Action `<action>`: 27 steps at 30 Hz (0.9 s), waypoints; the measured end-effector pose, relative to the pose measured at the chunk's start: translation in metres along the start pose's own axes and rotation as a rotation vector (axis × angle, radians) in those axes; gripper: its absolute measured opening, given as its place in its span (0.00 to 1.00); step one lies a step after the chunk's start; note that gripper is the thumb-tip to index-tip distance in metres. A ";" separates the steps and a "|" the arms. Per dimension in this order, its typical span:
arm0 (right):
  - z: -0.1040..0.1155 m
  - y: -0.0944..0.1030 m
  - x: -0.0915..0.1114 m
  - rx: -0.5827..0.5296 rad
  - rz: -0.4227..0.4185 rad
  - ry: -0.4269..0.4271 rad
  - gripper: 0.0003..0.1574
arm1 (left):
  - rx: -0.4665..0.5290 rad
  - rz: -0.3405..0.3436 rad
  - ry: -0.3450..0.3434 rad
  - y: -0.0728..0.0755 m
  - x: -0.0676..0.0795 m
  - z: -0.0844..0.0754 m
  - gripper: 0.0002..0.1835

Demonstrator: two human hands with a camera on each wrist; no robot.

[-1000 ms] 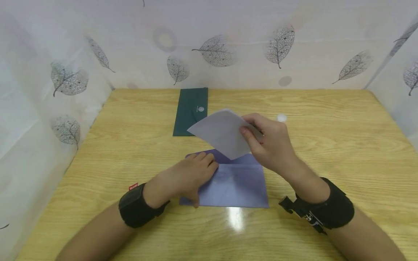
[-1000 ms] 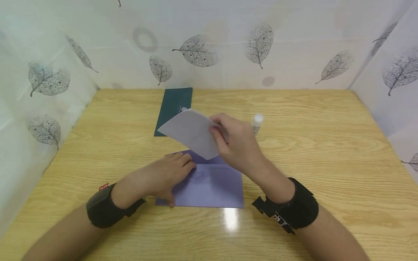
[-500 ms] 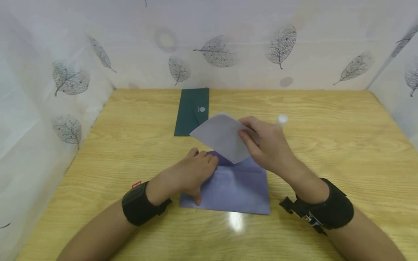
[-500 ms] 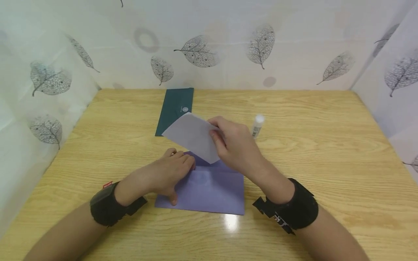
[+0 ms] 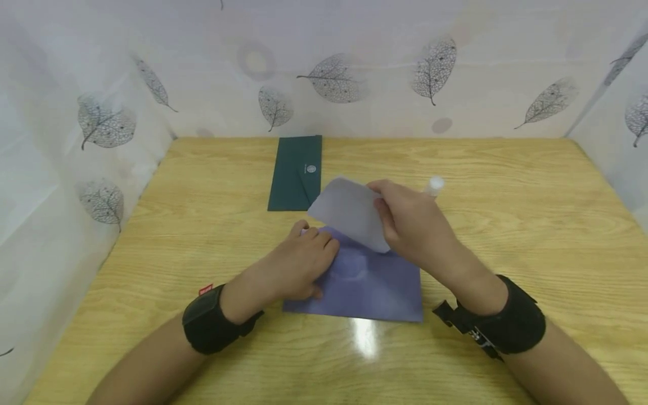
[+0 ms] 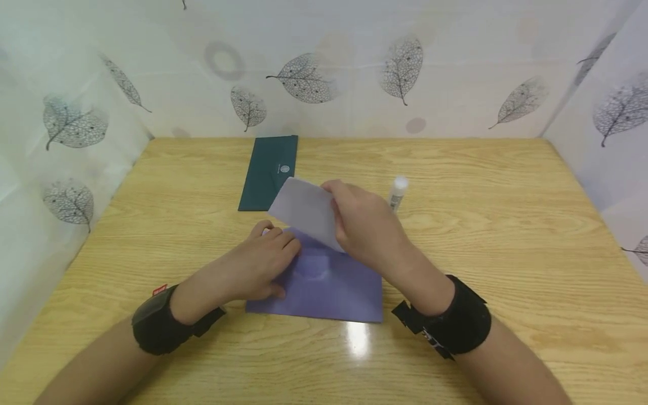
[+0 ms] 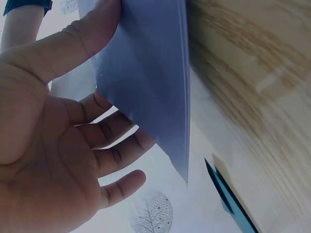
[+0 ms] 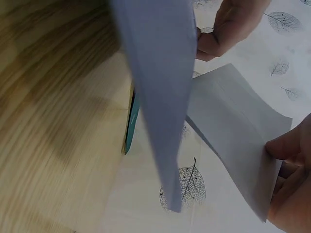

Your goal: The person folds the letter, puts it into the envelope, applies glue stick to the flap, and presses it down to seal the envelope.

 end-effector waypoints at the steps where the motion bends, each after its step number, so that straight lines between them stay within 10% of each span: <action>1: 0.000 0.000 0.000 0.022 0.020 -0.003 0.14 | -0.003 -0.004 0.002 0.001 0.000 0.000 0.42; 14: -0.004 0.001 0.001 0.123 0.201 -0.105 0.16 | -0.009 -0.121 0.021 0.006 0.000 0.000 0.41; 27: -0.007 0.003 0.001 0.160 0.125 -0.104 0.14 | 0.056 -0.193 0.041 0.006 -0.002 0.003 0.38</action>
Point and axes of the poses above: each hand's wrist, its own x-axis away from the middle knuckle, its own y-axis out of the back of the hand, z = x × y, the point moved 2 cm from there along -x, towards the middle knuckle, and after that the axes turned 10 degrees about x, right-handed, at the moved point
